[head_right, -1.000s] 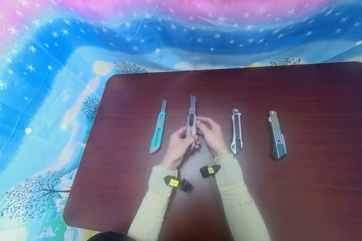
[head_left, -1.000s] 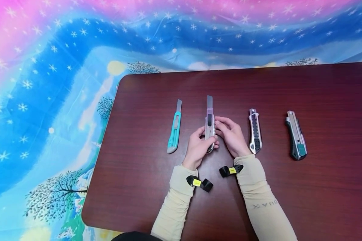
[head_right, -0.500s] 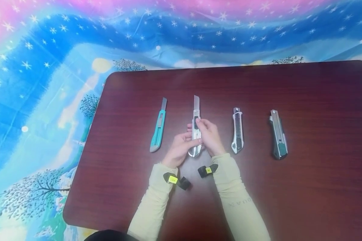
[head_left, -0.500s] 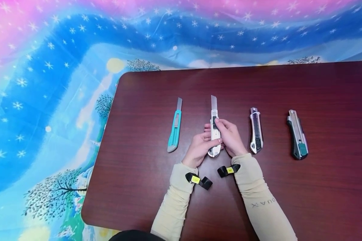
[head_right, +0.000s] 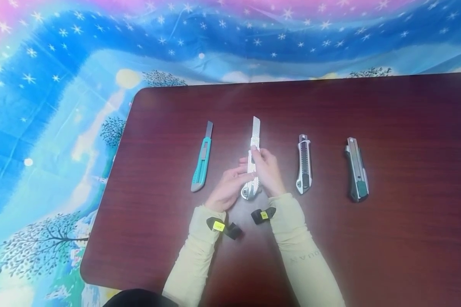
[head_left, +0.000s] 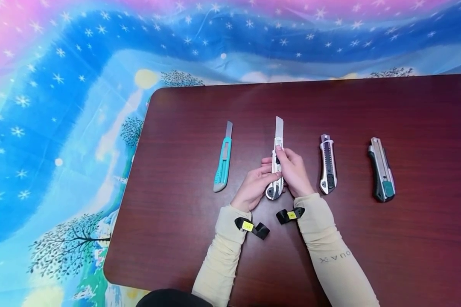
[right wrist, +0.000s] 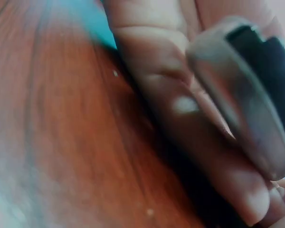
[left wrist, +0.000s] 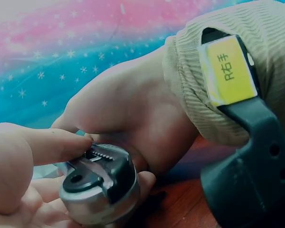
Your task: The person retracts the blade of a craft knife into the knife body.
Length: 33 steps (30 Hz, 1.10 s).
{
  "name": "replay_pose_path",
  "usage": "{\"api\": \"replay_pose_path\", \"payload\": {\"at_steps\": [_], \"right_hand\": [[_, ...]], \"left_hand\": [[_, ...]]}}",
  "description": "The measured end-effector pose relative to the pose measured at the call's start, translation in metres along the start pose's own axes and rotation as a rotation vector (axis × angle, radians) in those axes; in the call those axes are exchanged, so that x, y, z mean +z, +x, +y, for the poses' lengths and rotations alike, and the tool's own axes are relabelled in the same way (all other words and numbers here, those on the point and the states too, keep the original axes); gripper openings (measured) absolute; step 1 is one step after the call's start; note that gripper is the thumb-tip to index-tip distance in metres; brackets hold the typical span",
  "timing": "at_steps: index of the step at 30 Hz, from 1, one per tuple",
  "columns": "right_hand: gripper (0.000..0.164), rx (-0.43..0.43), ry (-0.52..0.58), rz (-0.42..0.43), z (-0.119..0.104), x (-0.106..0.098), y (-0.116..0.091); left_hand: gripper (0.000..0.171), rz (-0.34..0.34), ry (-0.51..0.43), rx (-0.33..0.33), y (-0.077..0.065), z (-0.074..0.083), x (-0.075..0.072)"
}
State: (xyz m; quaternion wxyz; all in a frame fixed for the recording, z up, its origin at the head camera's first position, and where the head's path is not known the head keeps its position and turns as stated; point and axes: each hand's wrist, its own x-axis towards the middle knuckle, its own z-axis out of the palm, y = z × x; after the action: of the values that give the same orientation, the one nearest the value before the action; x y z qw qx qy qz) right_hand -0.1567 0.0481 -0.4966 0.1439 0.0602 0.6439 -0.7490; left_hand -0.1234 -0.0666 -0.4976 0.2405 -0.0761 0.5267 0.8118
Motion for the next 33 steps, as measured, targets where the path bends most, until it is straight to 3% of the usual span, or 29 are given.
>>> {"api": "replay_pose_path", "payload": {"at_steps": [8, 14, 19, 26, 29, 33], "right_hand": [[0.064, 0.022, -0.003, 0.062, 0.016, -0.004, 0.013], [0.065, 0.020, -0.024, 0.038, 0.007, 0.000, 0.006], [0.065, 0.011, -0.008, 0.059, 0.016, -0.002, 0.011], [0.056, 0.000, -0.002, 0.025, -0.002, 0.002, -0.002], [0.060, 0.004, -0.051, 0.039, -0.010, 0.006, -0.006], [0.062, 0.003, -0.083, 0.033, -0.006, 0.002, -0.002]], "left_hand": [[0.031, 0.020, 0.025, -0.017, 0.000, 0.003, 0.001], [0.033, 0.028, 0.028, -0.036, -0.001, 0.003, 0.001], [0.033, 0.034, 0.021, -0.029, -0.002, 0.003, 0.001], [0.033, 0.039, 0.058, -0.023, -0.004, 0.003, 0.002], [0.034, 0.041, 0.059, -0.030, -0.005, 0.004, 0.003], [0.034, 0.039, 0.067, -0.026, -0.005, 0.005, 0.005]]}}
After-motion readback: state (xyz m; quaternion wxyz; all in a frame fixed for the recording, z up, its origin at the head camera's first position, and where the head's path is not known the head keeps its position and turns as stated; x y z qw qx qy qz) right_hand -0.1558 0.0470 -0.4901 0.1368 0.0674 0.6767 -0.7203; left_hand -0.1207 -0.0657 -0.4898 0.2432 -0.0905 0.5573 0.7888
